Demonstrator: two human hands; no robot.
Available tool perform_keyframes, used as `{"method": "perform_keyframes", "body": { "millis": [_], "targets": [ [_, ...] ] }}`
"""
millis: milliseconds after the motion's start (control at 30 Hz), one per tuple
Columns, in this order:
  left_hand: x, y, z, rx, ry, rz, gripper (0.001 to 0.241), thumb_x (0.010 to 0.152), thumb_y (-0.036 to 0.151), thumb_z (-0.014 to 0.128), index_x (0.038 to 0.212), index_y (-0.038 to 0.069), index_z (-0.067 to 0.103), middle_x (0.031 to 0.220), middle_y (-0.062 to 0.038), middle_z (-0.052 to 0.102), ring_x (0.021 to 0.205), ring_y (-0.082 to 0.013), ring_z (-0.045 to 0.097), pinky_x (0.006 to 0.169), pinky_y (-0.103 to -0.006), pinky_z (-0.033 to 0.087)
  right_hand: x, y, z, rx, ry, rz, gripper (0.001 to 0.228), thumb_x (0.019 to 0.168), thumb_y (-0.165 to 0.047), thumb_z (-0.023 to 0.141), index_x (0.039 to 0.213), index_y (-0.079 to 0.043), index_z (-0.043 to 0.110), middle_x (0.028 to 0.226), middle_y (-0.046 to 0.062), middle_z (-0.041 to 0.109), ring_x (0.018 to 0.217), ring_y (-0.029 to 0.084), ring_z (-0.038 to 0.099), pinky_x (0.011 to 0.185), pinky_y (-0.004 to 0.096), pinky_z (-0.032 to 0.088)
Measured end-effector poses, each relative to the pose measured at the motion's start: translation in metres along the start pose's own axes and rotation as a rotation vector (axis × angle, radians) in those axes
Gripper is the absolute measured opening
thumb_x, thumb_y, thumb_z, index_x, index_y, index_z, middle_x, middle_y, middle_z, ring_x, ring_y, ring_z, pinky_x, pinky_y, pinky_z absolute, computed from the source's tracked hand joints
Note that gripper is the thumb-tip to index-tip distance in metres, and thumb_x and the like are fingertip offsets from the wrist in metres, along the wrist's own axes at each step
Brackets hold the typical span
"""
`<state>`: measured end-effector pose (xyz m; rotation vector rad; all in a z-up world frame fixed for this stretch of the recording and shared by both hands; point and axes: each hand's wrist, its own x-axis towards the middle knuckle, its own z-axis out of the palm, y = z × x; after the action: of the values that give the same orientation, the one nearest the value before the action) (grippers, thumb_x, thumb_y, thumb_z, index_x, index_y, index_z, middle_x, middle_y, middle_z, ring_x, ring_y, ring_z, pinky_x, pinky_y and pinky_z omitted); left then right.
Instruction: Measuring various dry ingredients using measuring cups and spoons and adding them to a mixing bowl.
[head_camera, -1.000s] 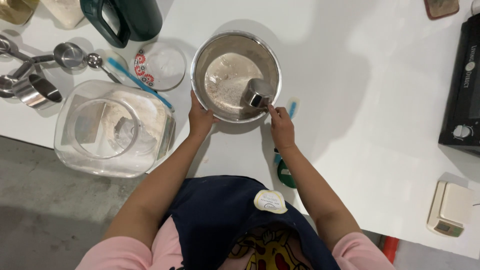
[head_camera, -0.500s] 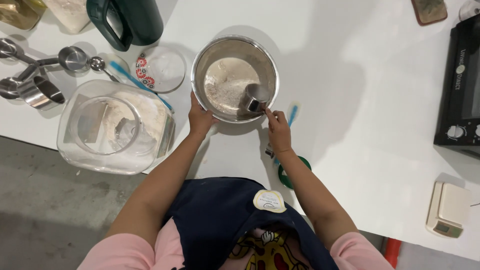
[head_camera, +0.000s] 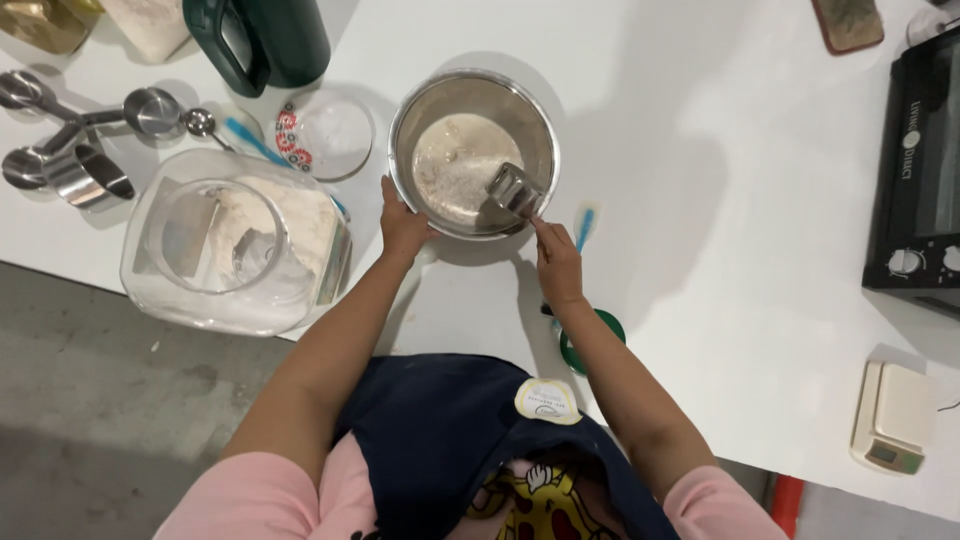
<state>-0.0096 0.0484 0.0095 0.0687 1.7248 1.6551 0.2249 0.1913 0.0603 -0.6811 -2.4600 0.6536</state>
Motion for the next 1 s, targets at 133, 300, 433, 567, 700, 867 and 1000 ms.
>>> {"method": "perform_keyframes", "body": {
  "millis": [133,300,433,567,700,867,1000],
  "targets": [
    [0.007,0.004,-0.006,0.045,-0.013,-0.118,0.106,0.087,-0.003,0.062,0.159,0.011,-0.015,0.131,-0.019,0.062,0.092,-0.0293,0.074,0.066,-0.0383,0.066,0.009,-0.005,-0.011,0.169,-0.024,0.195,0.027,0.102,-0.007,0.059,0.126,-0.006,0.069,0.09,0.007,0.069,0.079,0.019,0.067,0.07,0.03,0.054],
    [-0.006,0.002,-0.018,0.576,0.204,0.486,0.101,0.087,0.0,0.072,0.163,0.002,0.005,0.147,-0.026,0.037,0.132,-0.0421,0.051,0.111,-0.0433,0.044,0.003,0.027,-0.02,0.685,-0.306,0.462,0.025,0.11,-0.024,0.06,0.11,-0.002,0.072,0.079,0.0,0.061,0.069,0.009,0.052,0.062,0.026,0.042],
    [-0.142,0.133,-0.044,0.592,0.116,0.895,0.081,0.096,-0.003,0.068,0.166,0.003,0.028,0.146,-0.018,0.044,0.136,-0.0384,0.054,0.12,-0.0433,0.045,0.011,-0.022,-0.018,0.657,-0.602,0.495,0.025,0.107,-0.027,0.061,0.103,-0.005,0.072,0.078,0.003,0.064,0.07,0.013,0.058,0.064,0.029,0.047],
    [-0.187,0.182,-0.093,0.615,0.132,1.032,0.047,0.102,-0.002,0.067,0.148,0.007,0.058,0.136,-0.016,0.059,0.127,-0.0342,0.062,0.11,-0.0389,0.052,0.003,-0.044,0.028,0.161,-0.825,0.125,0.024,0.099,-0.028,0.059,0.1,-0.009,0.073,0.084,0.012,0.072,0.078,0.03,0.068,0.071,0.043,0.052],
    [-0.192,0.182,-0.161,0.654,0.431,1.034,0.034,0.106,-0.006,0.066,0.138,0.005,0.063,0.131,-0.014,0.063,0.124,-0.0288,0.064,0.105,-0.0364,0.056,0.005,-0.064,0.058,-0.001,-0.893,0.011,0.025,0.098,-0.028,0.054,0.102,-0.01,0.072,0.088,0.015,0.073,0.083,0.037,0.068,0.075,0.05,0.052],
    [-0.192,0.163,-0.218,0.727,0.558,0.927,0.04,0.1,-0.011,0.063,0.138,0.001,0.063,0.133,-0.014,0.063,0.124,-0.0263,0.064,0.1,-0.0361,0.056,0.008,-0.071,0.088,-0.182,-0.942,-0.021,0.025,0.099,-0.031,0.054,0.102,-0.012,0.07,0.096,0.012,0.073,0.089,0.035,0.067,0.081,0.05,0.048],
    [-0.19,0.151,-0.23,0.782,0.563,0.857,0.038,0.099,-0.011,0.066,0.135,-0.001,0.063,0.132,-0.014,0.062,0.123,-0.0273,0.062,0.1,-0.0387,0.054,0.004,-0.074,0.084,-0.259,-0.812,-0.032,0.027,0.096,-0.034,0.061,0.099,-0.009,0.069,0.102,0.014,0.07,0.098,0.036,0.064,0.083,0.051,0.046]
  ]
}}
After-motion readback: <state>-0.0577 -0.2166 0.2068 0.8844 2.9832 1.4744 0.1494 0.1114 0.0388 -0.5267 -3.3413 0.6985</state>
